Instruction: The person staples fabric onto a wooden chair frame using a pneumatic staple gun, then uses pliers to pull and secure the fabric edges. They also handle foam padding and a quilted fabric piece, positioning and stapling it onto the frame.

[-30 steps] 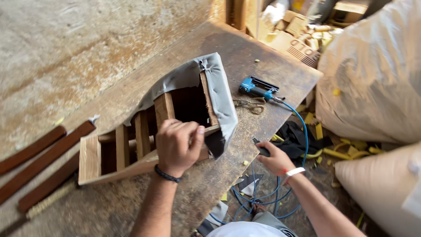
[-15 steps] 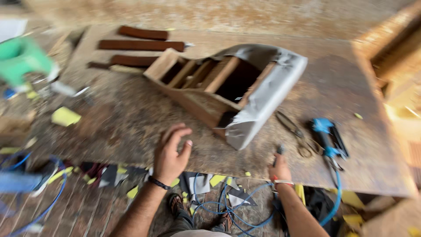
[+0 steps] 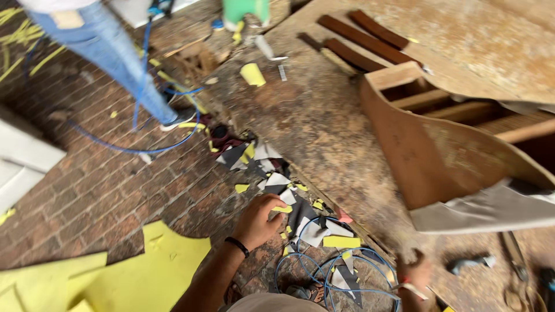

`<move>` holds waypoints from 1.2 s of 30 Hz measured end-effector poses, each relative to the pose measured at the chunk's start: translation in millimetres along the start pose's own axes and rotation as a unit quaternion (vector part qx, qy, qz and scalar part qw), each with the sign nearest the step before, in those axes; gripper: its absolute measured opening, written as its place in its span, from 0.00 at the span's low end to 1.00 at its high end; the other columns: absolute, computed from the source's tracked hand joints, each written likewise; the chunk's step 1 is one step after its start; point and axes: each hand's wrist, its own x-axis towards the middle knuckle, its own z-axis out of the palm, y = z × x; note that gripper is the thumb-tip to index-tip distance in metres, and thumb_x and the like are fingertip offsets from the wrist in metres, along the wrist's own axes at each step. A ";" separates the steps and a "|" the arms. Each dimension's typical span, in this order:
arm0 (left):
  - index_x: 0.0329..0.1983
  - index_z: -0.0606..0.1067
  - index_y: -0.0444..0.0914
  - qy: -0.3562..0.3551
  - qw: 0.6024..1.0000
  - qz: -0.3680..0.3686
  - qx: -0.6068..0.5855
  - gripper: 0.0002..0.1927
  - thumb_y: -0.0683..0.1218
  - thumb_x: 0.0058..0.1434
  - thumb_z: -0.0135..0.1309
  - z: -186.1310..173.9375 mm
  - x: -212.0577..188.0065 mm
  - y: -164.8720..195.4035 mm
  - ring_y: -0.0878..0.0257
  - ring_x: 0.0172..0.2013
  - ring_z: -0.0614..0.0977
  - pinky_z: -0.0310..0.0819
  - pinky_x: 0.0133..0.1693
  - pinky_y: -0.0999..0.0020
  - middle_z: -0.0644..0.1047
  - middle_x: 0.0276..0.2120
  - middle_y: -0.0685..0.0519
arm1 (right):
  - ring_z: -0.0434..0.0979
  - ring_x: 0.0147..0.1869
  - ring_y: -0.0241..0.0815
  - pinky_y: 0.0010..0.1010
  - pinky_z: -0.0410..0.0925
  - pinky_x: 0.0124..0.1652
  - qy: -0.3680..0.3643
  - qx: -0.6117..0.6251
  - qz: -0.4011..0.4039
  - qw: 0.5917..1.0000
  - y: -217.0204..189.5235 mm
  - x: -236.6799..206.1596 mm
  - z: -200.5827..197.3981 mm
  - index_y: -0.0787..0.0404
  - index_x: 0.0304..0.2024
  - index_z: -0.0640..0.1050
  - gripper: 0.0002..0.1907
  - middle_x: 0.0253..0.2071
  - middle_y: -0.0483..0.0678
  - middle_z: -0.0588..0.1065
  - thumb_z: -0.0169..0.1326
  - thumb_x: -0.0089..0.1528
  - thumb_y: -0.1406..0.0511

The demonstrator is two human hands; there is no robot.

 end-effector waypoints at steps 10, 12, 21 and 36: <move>0.50 0.76 0.42 0.021 0.955 -0.279 -0.098 0.12 0.49 0.65 0.54 -145.8 -144.3 -112.9 0.55 0.56 0.78 0.81 0.50 0.59 0.75 0.55 0.52 | 0.78 0.54 0.50 0.39 0.73 0.51 -0.261 0.122 -0.312 0.905 -279.9 -158.2 145.2 0.55 0.46 0.83 0.19 0.46 0.52 0.80 0.66 0.53 0.59; 0.48 0.78 0.40 0.094 0.957 -0.267 -0.063 0.12 0.47 0.63 0.57 -169.1 -175.6 -138.2 0.54 0.54 0.79 0.77 0.52 0.58 0.78 0.53 0.50 | 0.79 0.53 0.48 0.38 0.73 0.51 -0.321 0.110 -0.324 0.883 -344.2 -182.1 149.9 0.55 0.47 0.83 0.19 0.48 0.50 0.80 0.66 0.54 0.60; 0.49 0.81 0.41 0.458 0.776 -0.416 -0.118 0.12 0.46 0.63 0.57 -194.9 -320.6 -168.2 0.58 0.45 0.86 0.81 0.47 0.63 0.84 0.46 0.50 | 0.78 0.57 0.43 0.34 0.74 0.49 -0.563 0.223 -0.460 0.649 -558.0 -302.5 194.2 0.60 0.50 0.80 0.16 0.53 0.49 0.77 0.62 0.58 0.67; 0.49 0.80 0.40 0.762 0.397 -0.484 -0.162 0.13 0.48 0.64 0.56 -23.6 -435.0 -0.7 0.60 0.41 0.86 0.80 0.46 0.66 0.85 0.42 0.50 | 0.75 0.52 0.36 0.26 0.68 0.53 -0.807 -0.016 -0.565 0.170 -484.5 -550.7 177.6 0.65 0.52 0.78 0.16 0.47 0.47 0.78 0.60 0.61 0.72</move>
